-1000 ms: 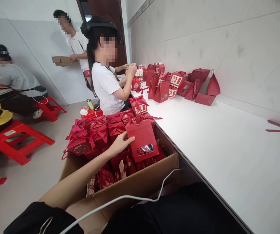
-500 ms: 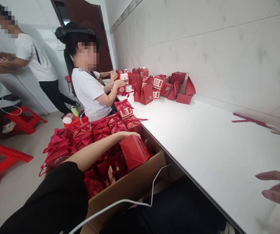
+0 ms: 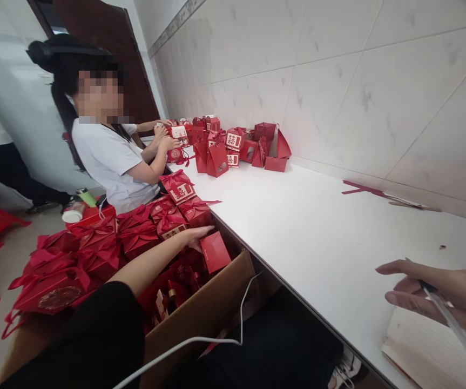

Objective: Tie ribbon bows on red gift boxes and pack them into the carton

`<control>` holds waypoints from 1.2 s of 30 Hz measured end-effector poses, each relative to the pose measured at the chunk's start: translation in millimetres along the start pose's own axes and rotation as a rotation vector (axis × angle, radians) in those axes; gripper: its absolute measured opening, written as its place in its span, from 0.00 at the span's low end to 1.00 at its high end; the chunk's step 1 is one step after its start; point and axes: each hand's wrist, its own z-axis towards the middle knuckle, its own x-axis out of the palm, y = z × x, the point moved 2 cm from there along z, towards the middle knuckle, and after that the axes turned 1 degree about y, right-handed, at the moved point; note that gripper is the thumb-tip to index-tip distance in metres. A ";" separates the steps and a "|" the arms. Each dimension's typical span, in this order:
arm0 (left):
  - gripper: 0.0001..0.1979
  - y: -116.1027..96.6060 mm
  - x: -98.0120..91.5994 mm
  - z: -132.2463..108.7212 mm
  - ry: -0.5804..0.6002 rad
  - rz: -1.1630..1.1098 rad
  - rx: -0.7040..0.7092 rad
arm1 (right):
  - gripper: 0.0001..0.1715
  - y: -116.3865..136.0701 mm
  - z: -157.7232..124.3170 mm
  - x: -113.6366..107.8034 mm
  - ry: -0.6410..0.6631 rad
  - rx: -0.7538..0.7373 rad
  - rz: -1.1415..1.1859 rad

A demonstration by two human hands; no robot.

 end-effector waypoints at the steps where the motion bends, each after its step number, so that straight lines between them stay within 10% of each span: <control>1: 0.26 2.0 -1.1 -2.3 -0.008 0.028 0.009 | 0.26 0.6 -0.3 -0.3 0.000 0.007 0.002; 11: 0.28 14.1 22.7 -26.8 -0.182 0.410 0.421 | 0.28 27.3 -7.5 -8.7 0.021 0.017 0.022; 21: 0.19 26.9 33.2 26.5 -0.177 0.569 0.287 | 0.36 15.2 -1.6 -7.7 0.140 0.027 -0.012; 36: 0.37 30.6 70.9 -20.0 -0.163 0.915 0.370 | 0.32 40.4 -7.7 -15.3 0.134 0.064 0.007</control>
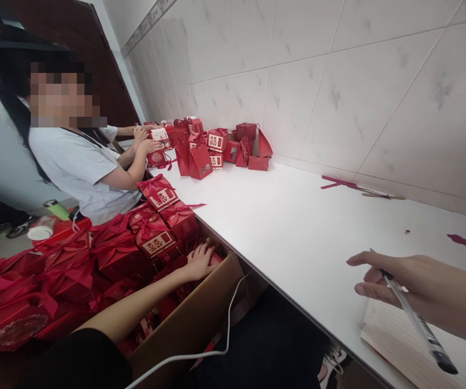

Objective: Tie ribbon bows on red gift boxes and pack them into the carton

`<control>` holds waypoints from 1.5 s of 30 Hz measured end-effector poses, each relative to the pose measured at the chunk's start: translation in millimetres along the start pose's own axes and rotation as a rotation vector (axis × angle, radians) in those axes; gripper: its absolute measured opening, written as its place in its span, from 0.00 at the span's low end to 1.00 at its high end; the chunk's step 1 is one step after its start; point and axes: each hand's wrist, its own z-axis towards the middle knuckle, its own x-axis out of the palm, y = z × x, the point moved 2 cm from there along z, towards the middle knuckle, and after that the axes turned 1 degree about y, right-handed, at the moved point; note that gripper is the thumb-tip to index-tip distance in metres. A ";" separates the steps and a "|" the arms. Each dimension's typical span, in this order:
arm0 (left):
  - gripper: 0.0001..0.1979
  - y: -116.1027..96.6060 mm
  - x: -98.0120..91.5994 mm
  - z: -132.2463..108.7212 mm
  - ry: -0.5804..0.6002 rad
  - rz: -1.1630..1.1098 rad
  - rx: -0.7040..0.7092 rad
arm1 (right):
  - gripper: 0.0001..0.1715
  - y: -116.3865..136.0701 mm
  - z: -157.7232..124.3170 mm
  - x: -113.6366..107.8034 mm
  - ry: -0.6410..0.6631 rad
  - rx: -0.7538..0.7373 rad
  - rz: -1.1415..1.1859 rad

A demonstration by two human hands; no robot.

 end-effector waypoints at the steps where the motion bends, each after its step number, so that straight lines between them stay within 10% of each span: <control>1: 0.37 0.3 3.1 -0.1 -0.006 0.028 0.000 | 0.32 2.7 -1.8 -1.0 -0.002 -0.001 -0.003; 7: 0.35 -2.4 -1.0 4.8 -0.055 0.001 -0.022 | 0.30 -1.1 -15.5 -7.6 -0.059 -0.018 -0.018; 13: 0.18 -8.9 -36.0 10.5 -0.569 -0.316 0.027 | 0.29 -43.1 -30.6 11.5 -0.156 0.107 -0.032; 21: 0.06 -85.3 -88.2 -20.6 -0.740 -0.502 0.529 | 0.34 -69.0 -30.8 64.4 -0.074 0.306 0.028; 27: 0.07 -209.0 -83.7 15.4 -0.397 -0.496 1.027 | 0.36 -27.7 6.4 64.0 -0.041 -0.025 0.078; 32: 0.09 -277.7 -56.5 82.9 -0.049 -0.415 0.984 | 0.32 -15.6 30.9 56.4 -0.104 -0.155 0.067; 39: 0.11 -278.4 -51.0 127.2 0.290 -0.351 1.021 | 0.22 -29.3 35.1 42.3 -0.168 -0.156 0.319; 45: 0.14 -269.7 -59.6 117.8 0.268 -0.143 1.047 | 0.27 -50.2 89.7 47.8 -0.753 -0.103 1.212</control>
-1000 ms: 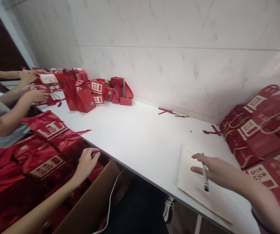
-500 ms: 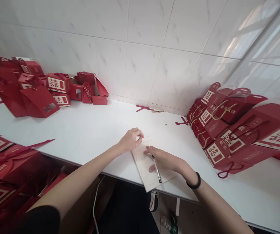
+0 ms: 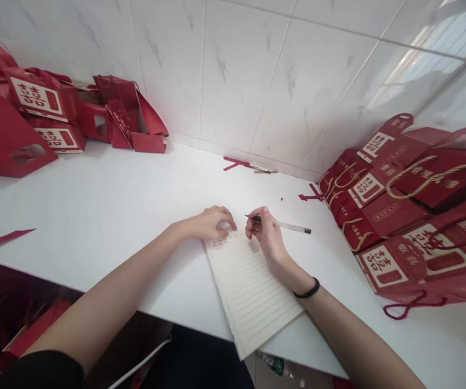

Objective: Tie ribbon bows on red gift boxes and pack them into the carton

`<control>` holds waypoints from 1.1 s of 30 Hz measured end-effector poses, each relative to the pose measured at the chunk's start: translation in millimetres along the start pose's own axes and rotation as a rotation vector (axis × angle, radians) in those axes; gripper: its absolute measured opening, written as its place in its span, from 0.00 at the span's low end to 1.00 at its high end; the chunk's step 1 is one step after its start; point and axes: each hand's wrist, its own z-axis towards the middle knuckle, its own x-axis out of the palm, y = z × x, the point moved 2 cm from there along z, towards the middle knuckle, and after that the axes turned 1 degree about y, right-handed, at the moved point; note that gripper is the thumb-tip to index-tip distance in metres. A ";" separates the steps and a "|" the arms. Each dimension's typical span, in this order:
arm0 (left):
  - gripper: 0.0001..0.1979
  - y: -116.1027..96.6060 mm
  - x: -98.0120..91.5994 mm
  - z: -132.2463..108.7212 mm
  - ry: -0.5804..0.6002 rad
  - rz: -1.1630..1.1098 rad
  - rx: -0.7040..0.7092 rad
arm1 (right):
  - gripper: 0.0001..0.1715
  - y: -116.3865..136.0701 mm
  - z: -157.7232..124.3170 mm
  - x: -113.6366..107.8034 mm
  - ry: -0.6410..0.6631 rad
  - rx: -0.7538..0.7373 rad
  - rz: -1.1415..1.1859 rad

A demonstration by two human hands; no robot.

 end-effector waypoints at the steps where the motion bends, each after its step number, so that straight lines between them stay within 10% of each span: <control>1: 0.14 -1.4 -0.3 -0.3 0.011 0.028 -0.010 | 0.27 -9.6 3.0 1.9 -0.079 0.048 0.070; 7: 0.14 -5.3 -0.7 3.2 0.065 0.062 -0.035 | 0.15 -22.9 -1.3 5.9 -0.112 0.113 0.052; 17: 0.16 -5.2 -0.4 3.8 0.056 0.032 -0.045 | 0.19 -11.3 -6.4 11.5 -0.064 0.002 -0.416; 33: 0.16 -7.1 -0.4 2.8 0.050 0.005 -0.051 | 0.19 -12.4 -7.0 14.4 -0.010 0.017 -0.453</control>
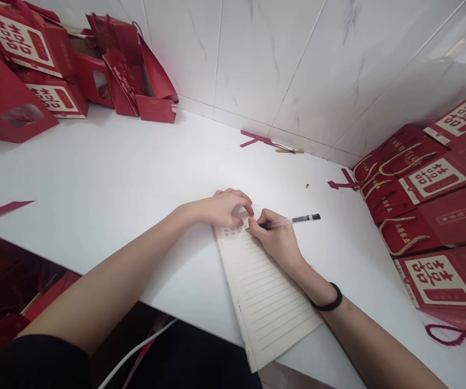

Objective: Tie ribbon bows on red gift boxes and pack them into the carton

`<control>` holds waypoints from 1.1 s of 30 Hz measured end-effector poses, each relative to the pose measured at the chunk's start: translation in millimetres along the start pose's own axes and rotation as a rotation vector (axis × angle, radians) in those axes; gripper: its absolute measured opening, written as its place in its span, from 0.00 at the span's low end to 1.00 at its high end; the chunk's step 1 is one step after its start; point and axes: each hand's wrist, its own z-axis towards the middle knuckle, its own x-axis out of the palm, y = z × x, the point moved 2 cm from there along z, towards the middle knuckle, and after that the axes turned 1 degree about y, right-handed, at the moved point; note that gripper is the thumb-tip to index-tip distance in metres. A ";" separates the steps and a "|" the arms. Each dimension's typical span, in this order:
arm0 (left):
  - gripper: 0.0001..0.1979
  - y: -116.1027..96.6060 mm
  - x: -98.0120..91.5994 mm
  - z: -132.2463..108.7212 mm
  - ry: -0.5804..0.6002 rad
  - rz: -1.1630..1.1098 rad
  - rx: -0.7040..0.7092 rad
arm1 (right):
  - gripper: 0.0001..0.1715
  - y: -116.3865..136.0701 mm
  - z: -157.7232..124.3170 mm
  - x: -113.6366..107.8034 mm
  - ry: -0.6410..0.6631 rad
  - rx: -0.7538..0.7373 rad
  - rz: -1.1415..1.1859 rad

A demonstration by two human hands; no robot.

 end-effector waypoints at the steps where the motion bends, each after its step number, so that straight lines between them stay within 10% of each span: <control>1: 0.16 0.1 0.0 0.0 0.001 0.000 0.001 | 0.19 0.3 0.2 -0.1 0.000 -0.003 -0.006; 33: 0.16 1.1 0.3 0.4 -0.006 -0.005 0.016 | 0.16 -1.9 0.0 -1.3 -0.070 0.050 0.037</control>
